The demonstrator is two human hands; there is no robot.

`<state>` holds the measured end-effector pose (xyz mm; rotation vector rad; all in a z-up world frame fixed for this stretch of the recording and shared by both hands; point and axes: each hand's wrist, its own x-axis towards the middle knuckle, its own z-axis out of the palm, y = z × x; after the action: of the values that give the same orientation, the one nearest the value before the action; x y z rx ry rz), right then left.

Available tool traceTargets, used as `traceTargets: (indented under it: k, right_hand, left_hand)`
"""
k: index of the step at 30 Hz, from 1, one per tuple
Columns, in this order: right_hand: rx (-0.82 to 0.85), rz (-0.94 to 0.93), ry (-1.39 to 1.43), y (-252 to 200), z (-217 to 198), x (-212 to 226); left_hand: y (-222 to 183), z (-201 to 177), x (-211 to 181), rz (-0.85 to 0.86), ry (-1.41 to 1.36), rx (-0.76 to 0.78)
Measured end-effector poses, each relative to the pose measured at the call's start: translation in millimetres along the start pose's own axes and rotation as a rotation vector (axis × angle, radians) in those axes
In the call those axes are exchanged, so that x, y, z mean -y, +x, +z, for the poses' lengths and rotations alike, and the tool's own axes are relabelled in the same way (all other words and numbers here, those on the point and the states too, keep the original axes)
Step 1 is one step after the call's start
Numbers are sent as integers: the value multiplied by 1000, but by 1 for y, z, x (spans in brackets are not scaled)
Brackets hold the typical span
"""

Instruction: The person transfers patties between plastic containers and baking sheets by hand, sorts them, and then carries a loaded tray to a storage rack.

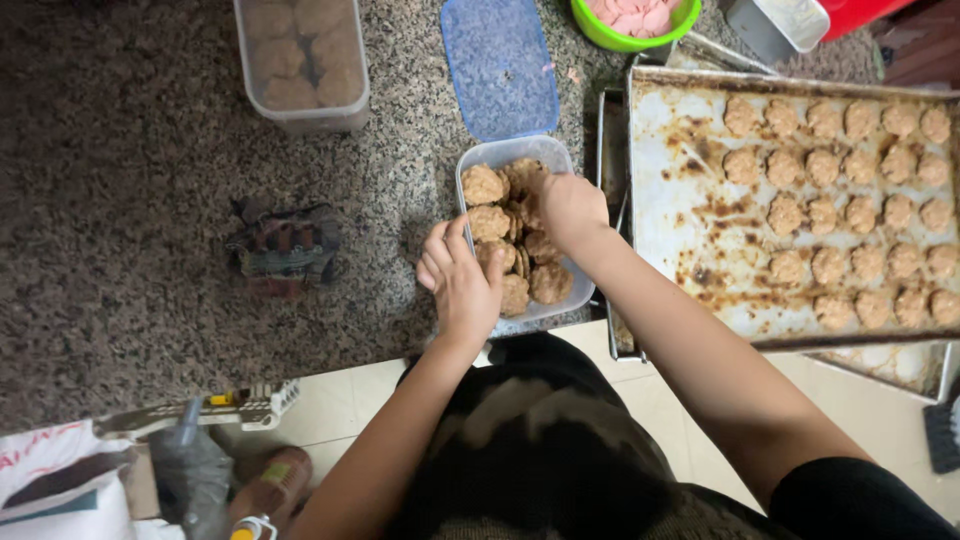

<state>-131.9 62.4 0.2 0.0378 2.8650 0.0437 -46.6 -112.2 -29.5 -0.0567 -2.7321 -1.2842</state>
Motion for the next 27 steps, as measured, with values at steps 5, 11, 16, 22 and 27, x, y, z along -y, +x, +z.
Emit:
traceTargets:
  k: [5, 11, 16, 22, 27]
  right_hand:
    - [-296, -20, 283, -39, -10, 3]
    - [-372, 250, 670, -129, -17, -14]
    - [-584, 490, 761, -192, -1, -50]
    - [-669, 551, 823, -229, 20, -110]
    - [-669, 500, 823, -226, 26, -157]
  left_hand:
    - [0, -10, 0, 43, 22, 4]
    - [2, -24, -11, 228, 119, 0]
    - [33, 2, -30, 386, 226, 146]
    - [86, 59, -45, 329, 569, 376]
    - [73, 69, -37, 328, 524, 312]
